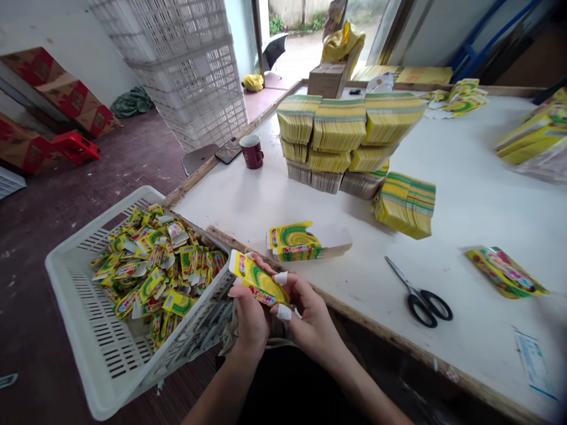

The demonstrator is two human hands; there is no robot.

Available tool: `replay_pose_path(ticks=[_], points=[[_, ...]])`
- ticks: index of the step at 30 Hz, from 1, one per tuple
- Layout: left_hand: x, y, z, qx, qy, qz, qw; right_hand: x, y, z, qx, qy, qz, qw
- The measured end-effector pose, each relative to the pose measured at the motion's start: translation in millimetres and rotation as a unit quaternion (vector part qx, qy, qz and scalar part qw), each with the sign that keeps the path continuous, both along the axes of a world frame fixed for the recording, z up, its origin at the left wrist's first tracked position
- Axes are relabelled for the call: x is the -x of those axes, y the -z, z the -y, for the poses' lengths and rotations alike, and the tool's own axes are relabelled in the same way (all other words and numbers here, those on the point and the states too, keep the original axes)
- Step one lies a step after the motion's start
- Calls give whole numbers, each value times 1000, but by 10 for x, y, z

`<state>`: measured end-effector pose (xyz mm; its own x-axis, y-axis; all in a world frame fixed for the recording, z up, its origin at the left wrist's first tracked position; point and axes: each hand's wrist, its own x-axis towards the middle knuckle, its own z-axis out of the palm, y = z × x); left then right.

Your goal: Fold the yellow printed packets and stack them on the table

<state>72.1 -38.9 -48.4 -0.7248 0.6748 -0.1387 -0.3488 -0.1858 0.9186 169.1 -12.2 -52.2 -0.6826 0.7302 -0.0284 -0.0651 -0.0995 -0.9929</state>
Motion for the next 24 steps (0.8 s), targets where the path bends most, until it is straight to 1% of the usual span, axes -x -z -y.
replay_pose_path(ticks=[3,6,8,10,13,15,18,19,21,23,24], points=[[-67,51,36,-29,9,11,999,-34,-46,-57,35,-1,-48,998],[-92,88,75,-35,-1,58,998,-73,-103,-118,78,-11,-65,995],[-74,99,99,-31,-4,84,996,-99,-113,-151,73,-5,-58,996],[-44,101,121,-29,-11,82,996,-124,-95,-174,17,24,-36,999],[-14,91,138,-17,-8,58,998,-160,-55,-203,-100,70,11,992],[-1,83,140,-16,-14,47,999,-190,-50,-225,-151,63,39,986],[66,69,159,-26,-24,19,999,-263,-82,-268,-187,15,63,980],[115,57,178,-21,-13,4,1000,-300,-99,-287,-198,3,70,978],[260,4,235,-8,38,-33,999,-388,-137,-331,-232,-13,90,968],[441,-98,305,-9,113,-70,991,-478,-181,-382,-299,-35,116,947],[523,-163,336,-12,154,-90,984,-511,-204,-404,-343,-47,133,929]])
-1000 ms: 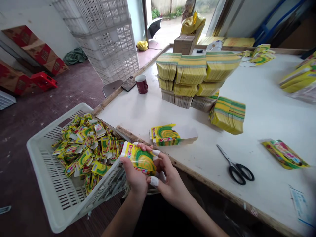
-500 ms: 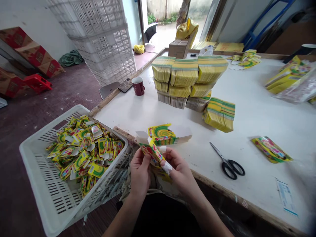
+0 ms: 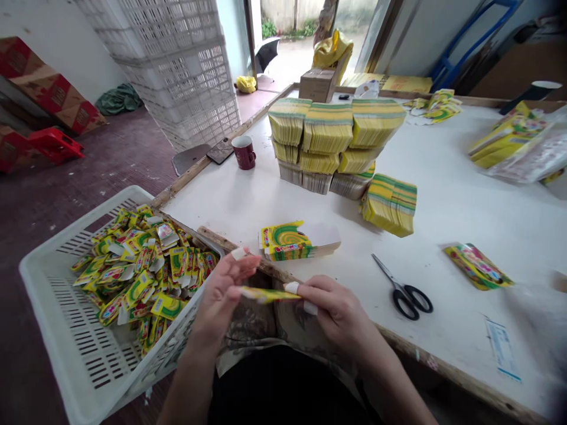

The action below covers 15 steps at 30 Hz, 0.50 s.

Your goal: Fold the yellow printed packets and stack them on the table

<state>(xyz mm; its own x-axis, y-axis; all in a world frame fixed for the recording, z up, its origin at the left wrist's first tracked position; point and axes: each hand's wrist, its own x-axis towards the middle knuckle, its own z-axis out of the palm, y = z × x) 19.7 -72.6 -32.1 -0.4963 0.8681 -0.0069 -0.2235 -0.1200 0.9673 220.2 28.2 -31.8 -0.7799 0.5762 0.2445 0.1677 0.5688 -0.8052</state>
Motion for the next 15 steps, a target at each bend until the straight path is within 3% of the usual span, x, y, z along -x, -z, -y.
replay_pose_path(ticks=[4,6,8,10,12,15], points=[[83,-207,24,94,122,-158,975,1,-83,-17,-168,-56,63,982],[-34,-210,-26,150,185,-238,942,51,-86,14,-203,-60,34,977],[-178,-145,-79,177,210,-283,919,84,-47,45,-200,-2,-24,979],[-291,-46,-104,185,185,-321,910,89,28,61,-134,100,-77,983],[-362,55,-95,178,157,-363,901,87,122,71,12,156,-105,982],[-428,172,-57,130,153,-417,886,126,248,106,276,99,-95,951]])
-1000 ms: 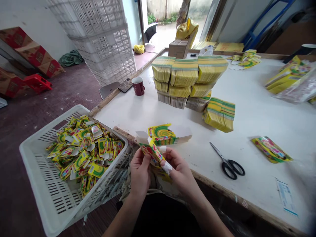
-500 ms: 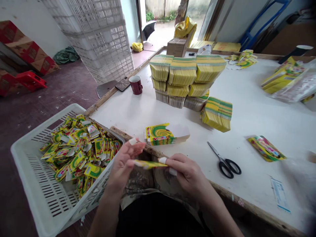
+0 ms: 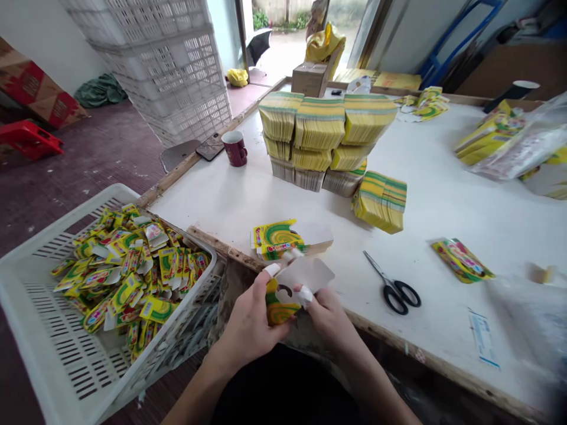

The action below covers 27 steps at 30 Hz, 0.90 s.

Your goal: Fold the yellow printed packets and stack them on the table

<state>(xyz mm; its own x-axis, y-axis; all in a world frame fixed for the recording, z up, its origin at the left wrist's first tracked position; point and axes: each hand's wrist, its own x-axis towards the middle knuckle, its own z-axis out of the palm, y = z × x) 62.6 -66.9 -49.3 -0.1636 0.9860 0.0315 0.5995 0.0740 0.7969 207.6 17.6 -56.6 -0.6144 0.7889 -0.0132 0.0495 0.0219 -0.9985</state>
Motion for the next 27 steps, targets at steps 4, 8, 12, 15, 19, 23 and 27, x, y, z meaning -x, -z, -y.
replay_pose_path(ticks=[4,8,12,15,19,23,27], points=[[-56,55,19,-71,28,-30,997,106,71,61,171,-60,-70,981],[-47,32,8,-62,24,-49,997,123,32,72,103,-60,-84,989],[-35,87,-17,-31,44,-47,997,59,11,108,-108,-93,-16,990],[-55,149,-46,-82,-14,-43,996,27,76,121,-240,-73,25,968],[-34,121,-52,-26,-205,64,976,-2,197,56,-279,83,20,956],[52,50,-30,36,-200,278,939,-42,235,-20,-311,118,31,942],[121,28,-42,-29,-279,294,914,-66,229,-77,-327,45,30,943]])
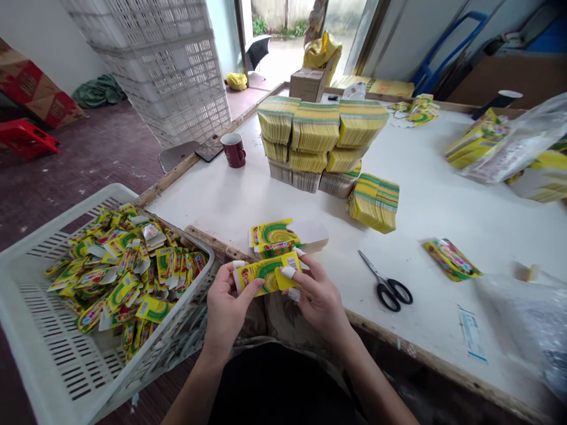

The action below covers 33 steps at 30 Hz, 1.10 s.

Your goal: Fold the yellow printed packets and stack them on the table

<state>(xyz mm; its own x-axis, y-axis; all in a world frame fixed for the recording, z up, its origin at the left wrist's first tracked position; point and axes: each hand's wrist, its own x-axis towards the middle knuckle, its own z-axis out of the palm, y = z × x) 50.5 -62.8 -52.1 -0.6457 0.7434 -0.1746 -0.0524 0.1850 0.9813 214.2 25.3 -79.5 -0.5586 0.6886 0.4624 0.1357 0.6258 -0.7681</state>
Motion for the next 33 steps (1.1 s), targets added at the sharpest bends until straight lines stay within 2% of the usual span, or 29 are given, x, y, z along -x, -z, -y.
replay_pose_path(ticks=[3,5,9,15,19,24,30,33], points=[[14,-4,-21,3,-7,-46,999,12,9,-24,7,-5,-8,1000],[3,-12,-26,7,-2,-44,999,36,18,-24,4,-10,6,1000],[-17,-47,-22,3,-3,27,1000,83,27,-21,-6,-29,21,999],[41,-86,-54,-46,-33,122,991,22,-34,-88,13,-94,26,995],[47,-102,-87,-52,-52,201,977,-15,-85,-102,-18,-93,41,995],[28,-109,-83,-59,-53,215,973,23,-97,-57,-35,-86,43,995],[3,-118,-54,-57,-53,228,971,-20,-169,-58,-15,-107,59,992],[-16,-108,-56,-58,-27,227,972,-40,-224,-29,13,-116,76,990]])
